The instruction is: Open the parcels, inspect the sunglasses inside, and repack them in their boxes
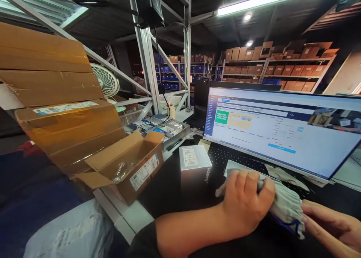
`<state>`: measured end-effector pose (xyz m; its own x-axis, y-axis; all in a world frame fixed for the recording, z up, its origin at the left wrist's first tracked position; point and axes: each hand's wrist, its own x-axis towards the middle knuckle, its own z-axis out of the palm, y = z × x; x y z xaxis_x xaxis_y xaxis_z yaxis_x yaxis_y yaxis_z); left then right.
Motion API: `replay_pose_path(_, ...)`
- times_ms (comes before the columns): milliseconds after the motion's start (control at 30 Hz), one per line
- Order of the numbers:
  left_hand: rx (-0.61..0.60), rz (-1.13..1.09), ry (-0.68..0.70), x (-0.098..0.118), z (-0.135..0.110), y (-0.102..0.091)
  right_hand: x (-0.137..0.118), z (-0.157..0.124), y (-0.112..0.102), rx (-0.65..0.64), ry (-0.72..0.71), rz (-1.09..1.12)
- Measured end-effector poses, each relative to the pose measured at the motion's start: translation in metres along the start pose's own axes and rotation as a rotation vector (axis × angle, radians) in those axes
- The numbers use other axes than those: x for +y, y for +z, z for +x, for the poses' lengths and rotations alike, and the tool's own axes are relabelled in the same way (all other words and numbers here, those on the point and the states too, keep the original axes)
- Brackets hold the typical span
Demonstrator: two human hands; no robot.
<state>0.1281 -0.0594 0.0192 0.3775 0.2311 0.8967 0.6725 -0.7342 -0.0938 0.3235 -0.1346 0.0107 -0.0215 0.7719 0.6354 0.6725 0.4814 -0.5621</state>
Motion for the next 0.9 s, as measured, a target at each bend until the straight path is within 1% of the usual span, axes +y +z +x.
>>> replay_pose_path(67,0.023,0.009,0.018,0.005,-0.004,0.005,0.006,0.0,-0.005,-0.211,0.105,0.107)
replay_pose_path(100,0.029,0.01,0.033,0.007,-0.006,0.007,0.008,0.0,-0.006,-0.266,0.142,0.15)
replay_pose_path(167,0.018,0.006,0.065,0.008,-0.007,0.009,0.011,0.003,-0.006,-0.258,0.156,0.192)
replay_pose_path(233,-0.063,-0.069,0.068,0.004,-0.004,0.007,0.011,0.007,-0.008,-0.229,0.144,0.193)
replay_pose_path(267,-0.122,-0.15,0.033,0.0,-0.002,0.004,0.01,0.009,-0.012,-0.183,0.132,0.171)
replay_pose_path(333,-0.234,-0.387,-0.104,-0.012,0.005,0.0,0.009,0.012,-0.026,-0.043,0.11,0.076)
replay_pose_path(400,-0.299,-0.671,-0.282,-0.025,0.013,0.0,0.005,0.014,-0.045,0.109,0.132,-0.042)
replay_pose_path(467,-0.348,-0.964,-0.491,-0.035,0.019,0.004,-0.003,0.015,-0.06,0.202,0.176,-0.109)
replay_pose_path(533,-0.423,-1.28,-0.763,-0.038,0.023,0.011,-0.014,0.017,-0.064,0.214,0.212,-0.114)
replay_pose_path(600,-0.499,-1.548,-1.008,-0.036,0.026,0.016,-0.023,0.021,-0.057,0.178,0.234,-0.112)
replay_pose_path(633,-0.505,-1.63,-1.104,-0.034,0.027,0.018,-0.026,0.023,-0.051,0.166,0.233,-0.125)
replay_pose_path(700,-0.446,-1.67,-1.244,-0.033,0.029,0.02,-0.028,0.027,-0.041,0.175,0.204,-0.162)
replay_pose_path(733,-0.4,-1.645,-1.281,-0.034,0.029,0.021,-0.028,0.029,-0.039,0.186,0.181,-0.174)
replay_pose_path(800,-0.337,-1.584,-1.282,-0.039,0.03,0.024,-0.024,0.03,-0.039,0.211,0.161,-0.168)
replay_pose_path(900,-0.308,-1.519,-1.225,-0.046,0.028,0.028,-0.018,0.029,-0.049,0.233,0.203,-0.093)
